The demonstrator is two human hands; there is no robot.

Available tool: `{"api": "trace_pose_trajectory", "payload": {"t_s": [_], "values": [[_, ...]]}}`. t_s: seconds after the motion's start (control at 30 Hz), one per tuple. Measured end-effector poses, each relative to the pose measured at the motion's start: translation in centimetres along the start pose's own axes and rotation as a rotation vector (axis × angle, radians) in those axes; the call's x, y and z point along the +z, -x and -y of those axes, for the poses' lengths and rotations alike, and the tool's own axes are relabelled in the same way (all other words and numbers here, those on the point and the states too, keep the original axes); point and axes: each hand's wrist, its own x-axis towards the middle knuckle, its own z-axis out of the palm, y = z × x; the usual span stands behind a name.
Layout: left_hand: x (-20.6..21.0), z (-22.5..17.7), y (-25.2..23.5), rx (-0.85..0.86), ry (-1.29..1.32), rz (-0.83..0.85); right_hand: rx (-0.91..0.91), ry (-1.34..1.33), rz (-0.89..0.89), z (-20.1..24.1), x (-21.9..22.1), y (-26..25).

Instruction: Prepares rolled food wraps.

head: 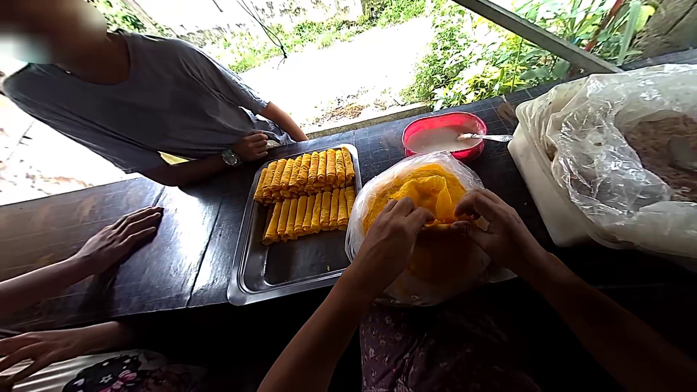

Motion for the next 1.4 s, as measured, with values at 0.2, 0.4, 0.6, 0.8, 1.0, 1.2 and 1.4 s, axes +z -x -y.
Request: {"api": "trace_pose_trajectory", "payload": {"t_s": [0.2, 0.4, 0.6, 0.8, 1.0, 1.2, 1.4], "values": [[1.0, -1.6, 1.3, 0.044, -0.19, -0.1, -0.288, 0.277, -0.107, 0.7, 1.5, 2.0], [1.1, -1.5, 1.5, 0.054, -0.241, -0.092, -0.241, 0.297, -0.146, 0.1, 1.9, 1.5], [-0.6, -2.5, 2.5, 0.037, -0.154, -0.019, -0.211, 0.165, -0.069, 1.3, 0.5, 2.3], [-0.7, -0.4, 1.3, -0.029, 0.0, -0.014, -0.083, 0.078, -0.074, 0.4, 0.9, 1.2], [-0.3, 0.8, 0.7, -0.063, 0.006, 0.027, -0.017, 0.063, -0.076, -0.3, 1.3, 1.0], [-1.3, 1.4, 0.5, -0.105, 0.03, -0.037, -0.032, 0.145, -0.03, 0.4, 0.8, 0.4], [-3.0, 3.3, -1.7, -0.252, -0.052, -0.028, -0.072, 0.169, -0.022, 0.8, 0.8, 0.1]]}}
